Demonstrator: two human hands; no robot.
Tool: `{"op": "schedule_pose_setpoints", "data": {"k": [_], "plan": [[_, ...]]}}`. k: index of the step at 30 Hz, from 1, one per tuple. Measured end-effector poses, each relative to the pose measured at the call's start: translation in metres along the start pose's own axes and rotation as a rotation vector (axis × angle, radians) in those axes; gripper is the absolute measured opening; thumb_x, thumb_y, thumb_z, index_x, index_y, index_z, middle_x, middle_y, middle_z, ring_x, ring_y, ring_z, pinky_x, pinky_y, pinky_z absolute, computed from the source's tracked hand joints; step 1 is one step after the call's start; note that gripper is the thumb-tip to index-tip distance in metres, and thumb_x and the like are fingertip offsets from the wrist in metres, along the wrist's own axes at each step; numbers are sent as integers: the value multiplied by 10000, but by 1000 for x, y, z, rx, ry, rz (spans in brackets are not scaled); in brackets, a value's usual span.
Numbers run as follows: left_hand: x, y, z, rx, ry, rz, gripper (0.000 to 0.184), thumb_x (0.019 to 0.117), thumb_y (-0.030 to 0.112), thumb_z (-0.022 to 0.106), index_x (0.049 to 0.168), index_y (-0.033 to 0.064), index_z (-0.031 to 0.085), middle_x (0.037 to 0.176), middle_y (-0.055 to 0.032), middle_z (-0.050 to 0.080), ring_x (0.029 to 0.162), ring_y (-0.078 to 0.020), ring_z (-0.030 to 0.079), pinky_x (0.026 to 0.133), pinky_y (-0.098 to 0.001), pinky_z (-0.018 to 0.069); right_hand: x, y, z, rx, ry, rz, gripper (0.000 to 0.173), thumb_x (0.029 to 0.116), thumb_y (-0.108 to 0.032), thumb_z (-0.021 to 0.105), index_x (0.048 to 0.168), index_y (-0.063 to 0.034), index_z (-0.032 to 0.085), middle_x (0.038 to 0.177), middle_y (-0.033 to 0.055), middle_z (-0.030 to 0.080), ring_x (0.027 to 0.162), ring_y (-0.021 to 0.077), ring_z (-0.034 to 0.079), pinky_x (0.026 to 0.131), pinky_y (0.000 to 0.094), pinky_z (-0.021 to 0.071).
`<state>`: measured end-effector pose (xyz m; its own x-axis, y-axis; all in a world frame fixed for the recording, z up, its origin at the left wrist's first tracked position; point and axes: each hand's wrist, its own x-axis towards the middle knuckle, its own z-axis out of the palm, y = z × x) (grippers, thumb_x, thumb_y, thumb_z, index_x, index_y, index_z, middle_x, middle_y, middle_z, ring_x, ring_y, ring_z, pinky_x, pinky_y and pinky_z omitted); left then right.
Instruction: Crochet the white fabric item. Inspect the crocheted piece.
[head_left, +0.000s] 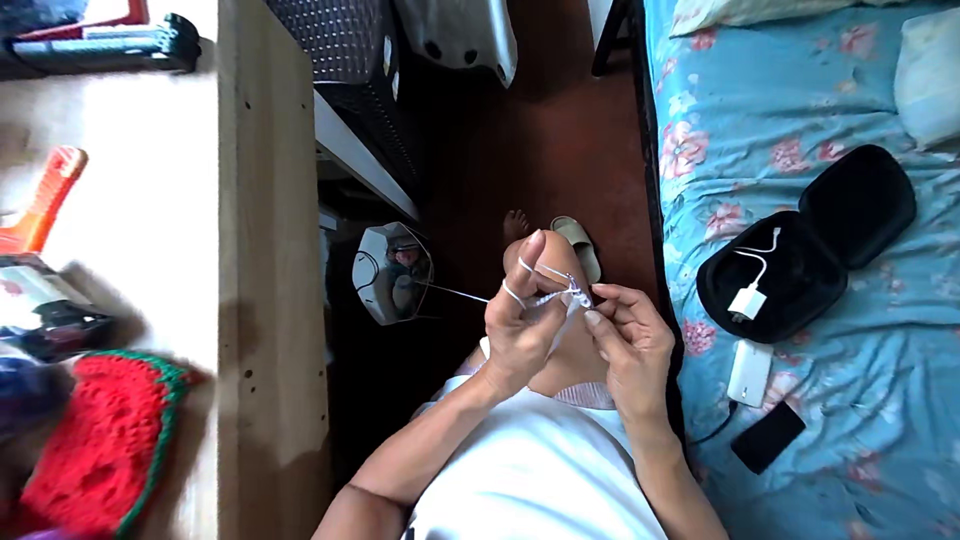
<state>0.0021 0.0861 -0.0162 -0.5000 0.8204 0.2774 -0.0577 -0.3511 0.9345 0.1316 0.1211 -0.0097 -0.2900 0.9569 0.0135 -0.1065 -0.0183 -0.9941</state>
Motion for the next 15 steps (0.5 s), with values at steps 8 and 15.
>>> {"op": "schedule_pose_setpoints", "data": {"k": [8, 15], "plan": [[6, 9, -4, -5, -12, -84, 632, 814, -144, 618, 1426, -1, 552, 874, 3, 726, 736, -40, 659, 688, -216, 567, -8, 14, 0, -680, 143, -510, 141, 955, -31, 620, 927, 57, 726, 825, 129, 685, 761, 71, 656, 717, 138, 530], [25, 25, -23, -91, -98, -356, 552, 842, -120, 586, 1379, 9, 598, 819, 7, 705, 677, -45, 646, 655, -220, 569, -7, 12, -7, -731, 93, -645, 162, 973, -27, 606, 925, 50, 740, 808, 138, 673, 752, 111, 650, 694, 154, 521]]}}
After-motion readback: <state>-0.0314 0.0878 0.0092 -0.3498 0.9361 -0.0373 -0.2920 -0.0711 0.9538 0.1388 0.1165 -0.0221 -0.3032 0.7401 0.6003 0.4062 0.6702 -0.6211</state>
